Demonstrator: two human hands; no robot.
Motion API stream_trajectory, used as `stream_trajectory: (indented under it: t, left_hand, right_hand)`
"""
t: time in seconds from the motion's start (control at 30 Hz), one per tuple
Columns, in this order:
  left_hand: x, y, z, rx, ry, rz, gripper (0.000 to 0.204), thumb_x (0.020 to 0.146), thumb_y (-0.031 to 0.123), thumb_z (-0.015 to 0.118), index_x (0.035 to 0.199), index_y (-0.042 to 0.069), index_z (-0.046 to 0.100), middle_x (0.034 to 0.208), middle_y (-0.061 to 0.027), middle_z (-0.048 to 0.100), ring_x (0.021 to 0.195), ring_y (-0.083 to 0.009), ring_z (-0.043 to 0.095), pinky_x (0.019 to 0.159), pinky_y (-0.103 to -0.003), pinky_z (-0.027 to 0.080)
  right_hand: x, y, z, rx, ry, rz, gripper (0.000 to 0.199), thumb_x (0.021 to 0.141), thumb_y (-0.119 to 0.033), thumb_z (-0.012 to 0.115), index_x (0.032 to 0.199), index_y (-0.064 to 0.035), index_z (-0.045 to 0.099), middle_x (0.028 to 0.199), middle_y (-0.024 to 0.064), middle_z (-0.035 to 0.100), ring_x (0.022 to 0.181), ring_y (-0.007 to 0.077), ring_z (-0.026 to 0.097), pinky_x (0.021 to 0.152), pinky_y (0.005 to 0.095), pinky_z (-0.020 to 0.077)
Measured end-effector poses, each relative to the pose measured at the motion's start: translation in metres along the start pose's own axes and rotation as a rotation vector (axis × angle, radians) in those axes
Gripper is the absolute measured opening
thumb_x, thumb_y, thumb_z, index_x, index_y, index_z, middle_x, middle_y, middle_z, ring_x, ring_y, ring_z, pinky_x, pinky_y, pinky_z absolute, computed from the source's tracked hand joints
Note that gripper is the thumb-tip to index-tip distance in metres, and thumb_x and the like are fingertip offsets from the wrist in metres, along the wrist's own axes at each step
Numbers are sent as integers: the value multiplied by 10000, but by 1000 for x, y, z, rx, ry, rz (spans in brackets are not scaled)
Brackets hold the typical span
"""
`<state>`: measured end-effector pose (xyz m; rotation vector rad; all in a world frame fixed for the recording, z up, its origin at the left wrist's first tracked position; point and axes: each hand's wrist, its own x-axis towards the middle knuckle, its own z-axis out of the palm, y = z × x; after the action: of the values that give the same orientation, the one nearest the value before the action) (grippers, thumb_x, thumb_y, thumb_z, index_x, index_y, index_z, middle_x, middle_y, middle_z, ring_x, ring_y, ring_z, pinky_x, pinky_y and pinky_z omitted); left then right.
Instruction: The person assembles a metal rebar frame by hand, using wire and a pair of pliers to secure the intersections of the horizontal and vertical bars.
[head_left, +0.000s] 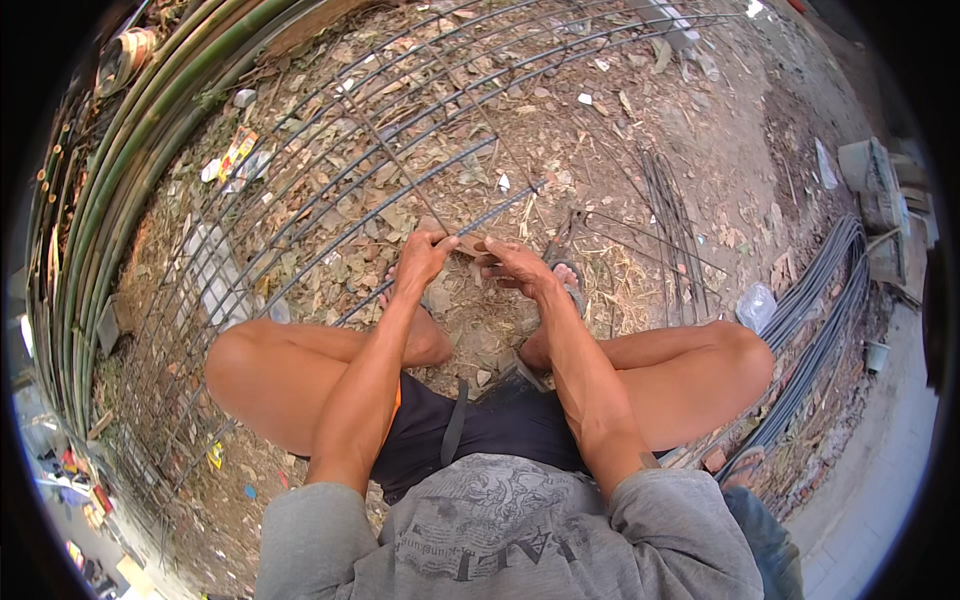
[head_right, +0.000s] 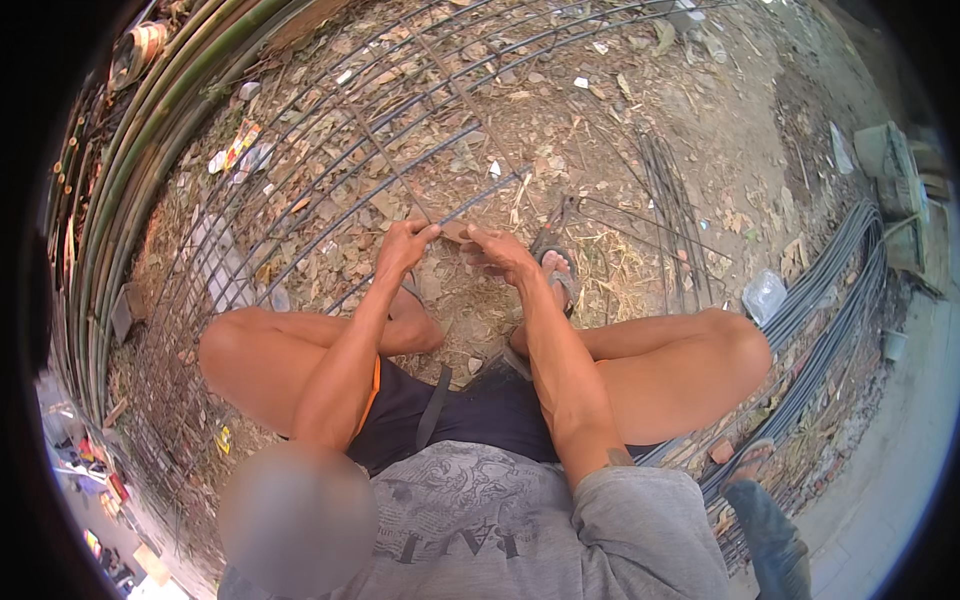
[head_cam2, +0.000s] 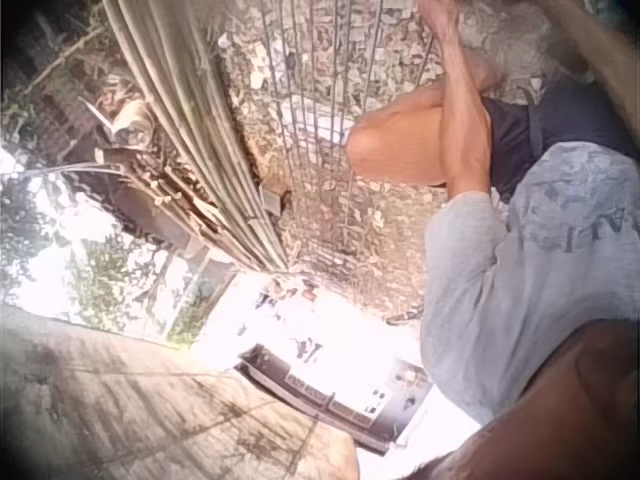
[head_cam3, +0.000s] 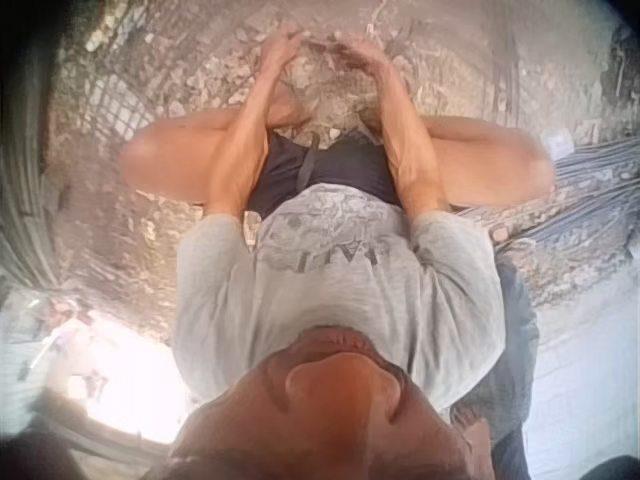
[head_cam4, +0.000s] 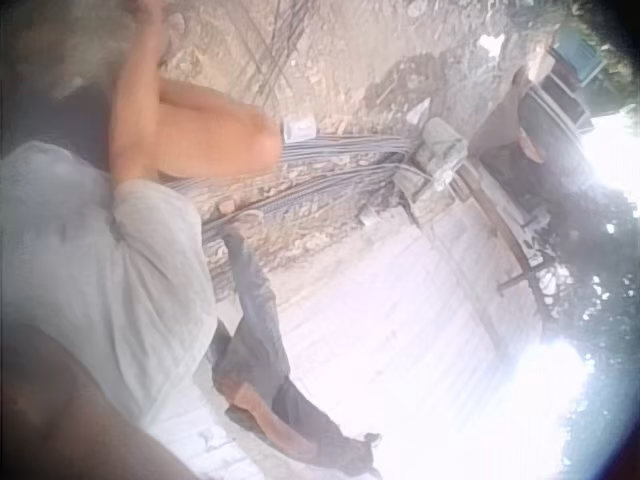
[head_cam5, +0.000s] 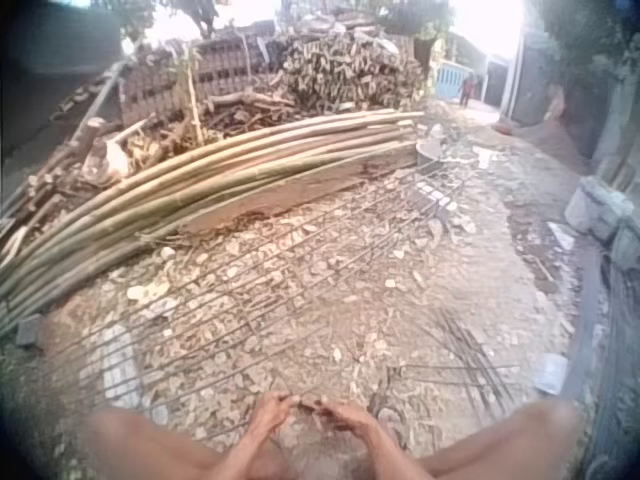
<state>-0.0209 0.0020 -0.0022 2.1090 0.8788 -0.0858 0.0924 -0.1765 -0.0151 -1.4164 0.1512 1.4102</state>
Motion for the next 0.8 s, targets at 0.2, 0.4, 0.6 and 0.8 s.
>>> stream_trajectory:
  t: [0.2,0.4,0.6,0.8]
  left_hand:
    - [0,12,6,-37,-36,72,369,886,331,692,752,-7,627,564,-62,424,549,-148,394,546,-378,366]
    - [2,13,10,-76,-42,50,396,874,364,705,961,-21,740,624,-69,575,595,-140,524,595,-355,441]
    - [0,24,7,43,-39,50,400,866,371,693,994,-4,747,761,-236,686,727,-347,672,736,-422,498]
    - [3,-4,4,0,-31,-13,435,855,388,700,1059,6,748,828,-263,698,793,-370,692,787,-425,514]
  right_hand:
    - [21,27,-62,-619,1010,-178,778,787,-375,809,1354,35,467,1287,232,573,1110,396,605,904,495,503]
    - [40,2,-89,-926,774,235,1068,696,-450,872,1421,67,281,1273,250,608,1190,388,610,983,452,509]
    - [47,6,-123,-744,931,195,886,722,-430,814,1354,66,440,1280,236,637,1172,357,642,987,432,511]
    - [42,15,-93,-637,922,89,575,703,-383,714,1114,19,694,1207,254,675,1176,364,644,983,425,501]
